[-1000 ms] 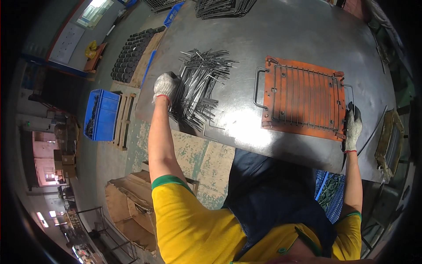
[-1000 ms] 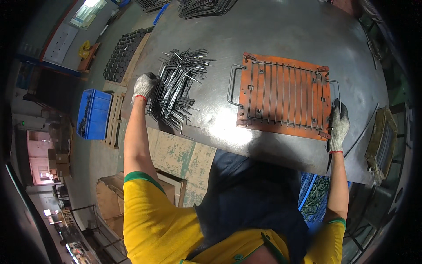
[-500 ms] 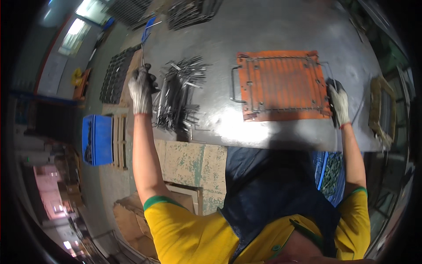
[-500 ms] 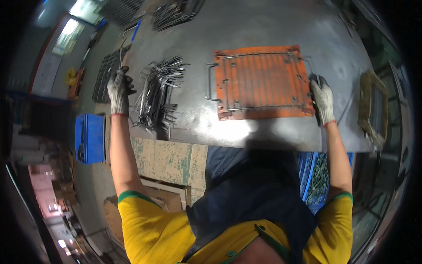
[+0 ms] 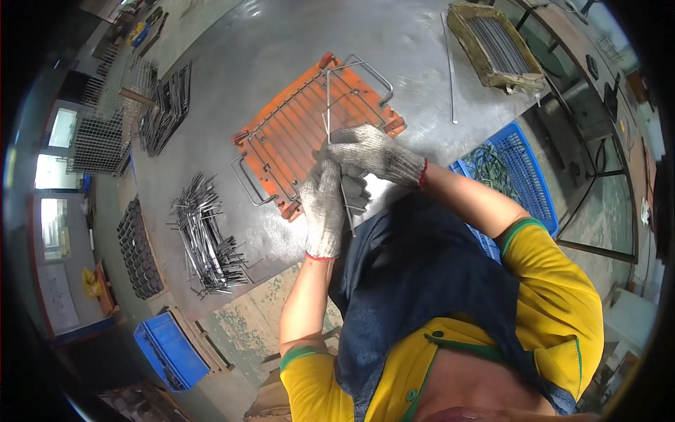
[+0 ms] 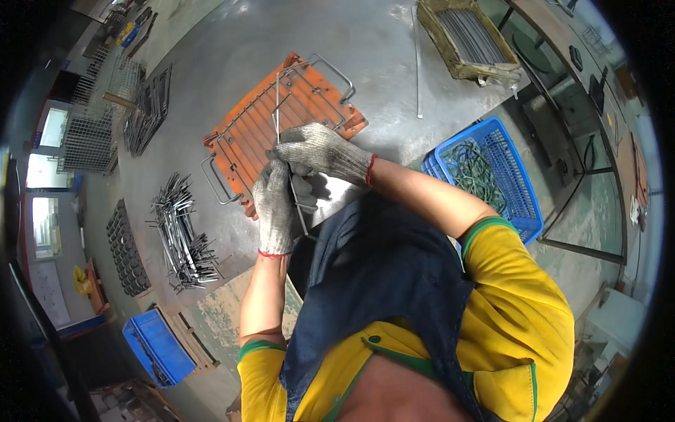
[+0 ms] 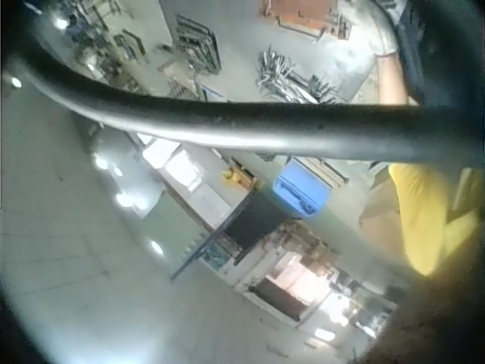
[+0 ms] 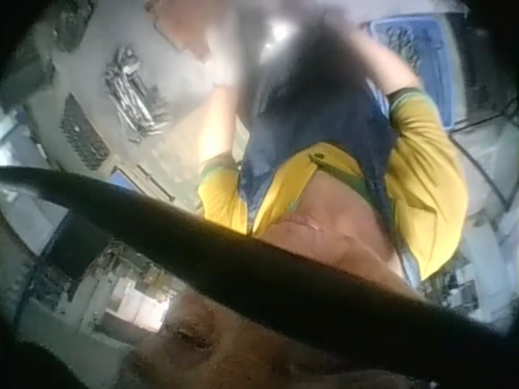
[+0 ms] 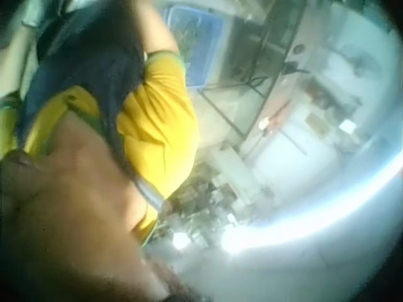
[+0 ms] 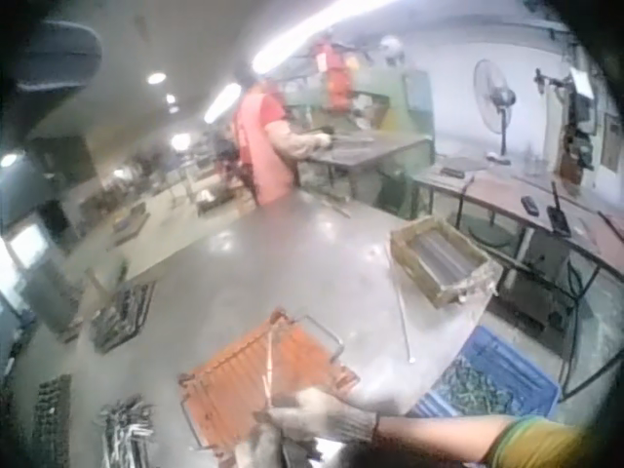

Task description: The person inserts metal rods into slots on an orange rectangular frame, then places the assembled unit aside. They repeat this process with multiple frames, handling rods and frames by hand.

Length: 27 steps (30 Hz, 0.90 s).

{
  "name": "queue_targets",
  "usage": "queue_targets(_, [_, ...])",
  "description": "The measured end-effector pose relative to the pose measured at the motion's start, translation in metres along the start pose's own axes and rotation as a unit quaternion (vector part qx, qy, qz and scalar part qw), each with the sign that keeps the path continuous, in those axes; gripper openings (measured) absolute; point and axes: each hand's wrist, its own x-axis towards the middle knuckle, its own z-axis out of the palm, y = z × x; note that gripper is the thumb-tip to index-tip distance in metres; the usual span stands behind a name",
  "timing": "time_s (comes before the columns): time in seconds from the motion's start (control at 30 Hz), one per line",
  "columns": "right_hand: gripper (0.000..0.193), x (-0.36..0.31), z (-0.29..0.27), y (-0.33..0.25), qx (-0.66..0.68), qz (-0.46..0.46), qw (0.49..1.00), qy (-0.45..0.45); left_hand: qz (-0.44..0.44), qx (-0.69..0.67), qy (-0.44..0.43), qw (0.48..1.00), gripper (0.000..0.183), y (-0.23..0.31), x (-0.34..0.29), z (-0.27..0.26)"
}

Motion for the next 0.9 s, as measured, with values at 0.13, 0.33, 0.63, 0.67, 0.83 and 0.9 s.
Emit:
queue_targets(0.13, [0.029, -0.014, 0.002, 0.0, -0.004, 0.08, 0.995, 0.06, 0.311, 0.421, 0.024, 0.852, 0.024, -0.014, 0.003, -0.017])
queue_targets(0.33, [0.03, -0.006, 0.003, 0.03, 0.148, 0.069, 0.986, 0.043, 0.069, -0.171, 0.142, 0.972, 0.034, 0.039, -0.005, 0.01])
queue_targets(0.63, [0.022, -0.021, 0.015, 0.043, 0.04, -0.208, 0.976, -0.047, -0.055, -0.167, -0.093, 0.98, 0.04, 0.009, 0.018, -0.021])
queue_targets(0.67, [0.021, -0.025, 0.02, 0.042, 0.098, -0.18, 0.977, -0.053, -0.054, -0.169, -0.063, 0.982, 0.037, 0.011, 0.015, -0.013])
queue_targets(0.83, [0.024, -0.052, 0.008, -0.001, 0.01, 0.098, 0.995, -0.001, -0.068, -0.271, -0.01, 0.96, 0.033, 0.026, 0.021, -0.009])
queue_targets(0.9, [0.026, -0.071, -0.006, -0.009, -0.244, 0.095, 0.963, 0.059, -0.08, -0.333, -0.097, 0.935, 0.032, 0.019, 0.04, -0.035])
